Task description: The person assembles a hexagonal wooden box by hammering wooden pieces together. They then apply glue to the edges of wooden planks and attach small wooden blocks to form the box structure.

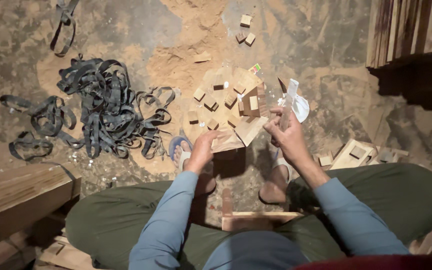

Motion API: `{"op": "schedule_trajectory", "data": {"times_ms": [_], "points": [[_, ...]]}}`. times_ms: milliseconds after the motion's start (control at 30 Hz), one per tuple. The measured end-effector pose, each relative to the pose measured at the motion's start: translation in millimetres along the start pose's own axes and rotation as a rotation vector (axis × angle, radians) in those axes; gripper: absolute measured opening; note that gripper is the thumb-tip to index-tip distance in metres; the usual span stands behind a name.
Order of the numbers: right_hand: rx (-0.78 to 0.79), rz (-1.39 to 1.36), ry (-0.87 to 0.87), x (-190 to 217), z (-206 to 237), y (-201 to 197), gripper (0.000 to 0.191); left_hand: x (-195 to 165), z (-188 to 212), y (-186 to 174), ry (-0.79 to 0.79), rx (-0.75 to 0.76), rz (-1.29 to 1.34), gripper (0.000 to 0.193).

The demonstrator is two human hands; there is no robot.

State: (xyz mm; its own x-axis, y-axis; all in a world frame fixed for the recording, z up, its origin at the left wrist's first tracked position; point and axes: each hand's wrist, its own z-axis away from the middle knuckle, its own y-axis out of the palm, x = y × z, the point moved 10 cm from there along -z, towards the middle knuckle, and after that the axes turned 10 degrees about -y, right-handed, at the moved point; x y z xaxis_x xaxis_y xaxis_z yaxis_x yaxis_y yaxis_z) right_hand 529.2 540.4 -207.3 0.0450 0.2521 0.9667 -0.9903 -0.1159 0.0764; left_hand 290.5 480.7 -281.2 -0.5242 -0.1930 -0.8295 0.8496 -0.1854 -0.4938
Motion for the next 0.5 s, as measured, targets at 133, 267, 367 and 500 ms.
{"op": "schedule_trajectory", "data": {"times_ms": [133,267,367,500], "points": [[0.040,-0.001,0.023,-2,2,5,0.045,-6,-1,2,0.037,0.012,0.042,0.051],[0.061,0.039,0.052,-5,2,8,0.042,-2,-2,9,0.039,0.040,0.048,0.054],[0.062,0.065,0.071,-5,1,8,0.042,8,-3,11,0.018,0.026,0.024,0.063],[0.060,0.075,0.082,-3,1,8,0.041,16,-3,16,0.038,0.010,0.034,0.062]]}}
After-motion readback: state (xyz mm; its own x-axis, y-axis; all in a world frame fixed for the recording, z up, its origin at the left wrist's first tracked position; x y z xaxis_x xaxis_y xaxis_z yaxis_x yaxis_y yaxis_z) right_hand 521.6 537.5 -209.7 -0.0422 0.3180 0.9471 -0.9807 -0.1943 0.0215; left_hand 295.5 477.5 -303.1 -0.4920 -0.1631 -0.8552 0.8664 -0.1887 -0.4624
